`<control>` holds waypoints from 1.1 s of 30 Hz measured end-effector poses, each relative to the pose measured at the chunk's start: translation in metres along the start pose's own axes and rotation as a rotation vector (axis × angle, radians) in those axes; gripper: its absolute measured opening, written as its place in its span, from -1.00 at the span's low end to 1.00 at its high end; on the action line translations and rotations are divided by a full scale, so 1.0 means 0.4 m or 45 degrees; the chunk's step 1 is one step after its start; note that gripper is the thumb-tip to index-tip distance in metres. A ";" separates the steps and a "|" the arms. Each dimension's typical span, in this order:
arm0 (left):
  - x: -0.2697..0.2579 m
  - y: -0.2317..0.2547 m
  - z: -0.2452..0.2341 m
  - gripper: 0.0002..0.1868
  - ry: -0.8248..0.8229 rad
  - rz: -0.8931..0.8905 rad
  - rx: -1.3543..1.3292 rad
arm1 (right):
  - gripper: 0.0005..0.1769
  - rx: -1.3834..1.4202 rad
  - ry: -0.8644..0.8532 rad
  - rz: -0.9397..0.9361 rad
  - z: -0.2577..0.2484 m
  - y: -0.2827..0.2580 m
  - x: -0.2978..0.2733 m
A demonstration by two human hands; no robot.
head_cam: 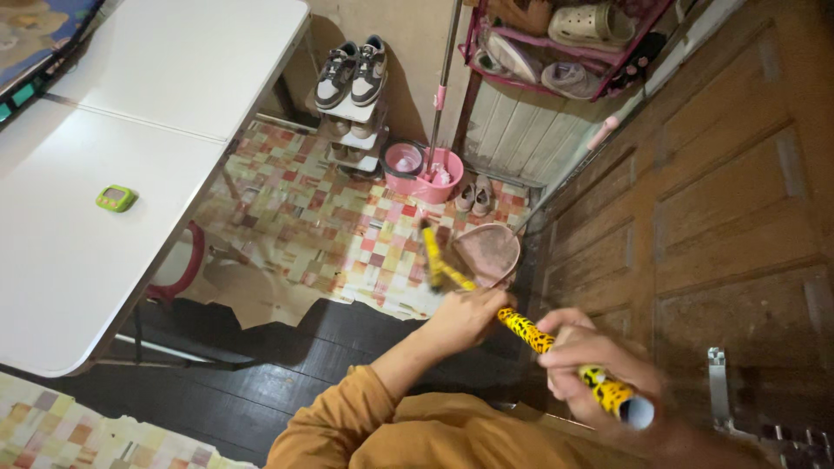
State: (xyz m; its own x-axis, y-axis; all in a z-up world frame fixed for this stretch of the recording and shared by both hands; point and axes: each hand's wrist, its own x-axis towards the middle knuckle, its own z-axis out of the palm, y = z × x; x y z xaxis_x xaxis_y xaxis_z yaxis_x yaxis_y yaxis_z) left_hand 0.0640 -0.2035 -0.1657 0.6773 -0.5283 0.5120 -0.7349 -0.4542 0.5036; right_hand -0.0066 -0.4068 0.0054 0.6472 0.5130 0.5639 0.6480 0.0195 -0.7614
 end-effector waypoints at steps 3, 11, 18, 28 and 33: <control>-0.037 -0.005 -0.056 -0.66 -0.017 -0.031 0.029 | -0.80 -0.017 -0.241 0.050 -0.046 0.036 0.033; -0.258 -0.158 -0.068 -0.67 -0.059 -0.447 0.304 | -0.65 0.406 -0.133 0.629 0.047 0.326 0.045; -0.517 -0.355 0.008 -0.53 -0.389 -0.795 0.613 | -0.73 0.405 -0.403 0.642 0.247 0.523 -0.009; -0.471 -0.294 0.123 -0.69 -0.431 -0.496 0.431 | -0.80 0.083 -0.673 0.571 0.056 0.327 -0.009; -0.333 -0.267 0.220 -0.61 -0.188 -0.109 0.439 | -0.78 -0.038 -0.683 0.455 0.001 0.166 -0.009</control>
State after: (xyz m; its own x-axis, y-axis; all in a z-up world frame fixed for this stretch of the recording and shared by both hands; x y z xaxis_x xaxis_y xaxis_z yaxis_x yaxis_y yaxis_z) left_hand 0.0494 -0.1475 -0.3488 0.7433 -0.5640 0.3597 -0.6608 -0.7025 0.2641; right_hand 0.0340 -0.4070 -0.0471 0.5395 0.8413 0.0332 0.4457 -0.2520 -0.8590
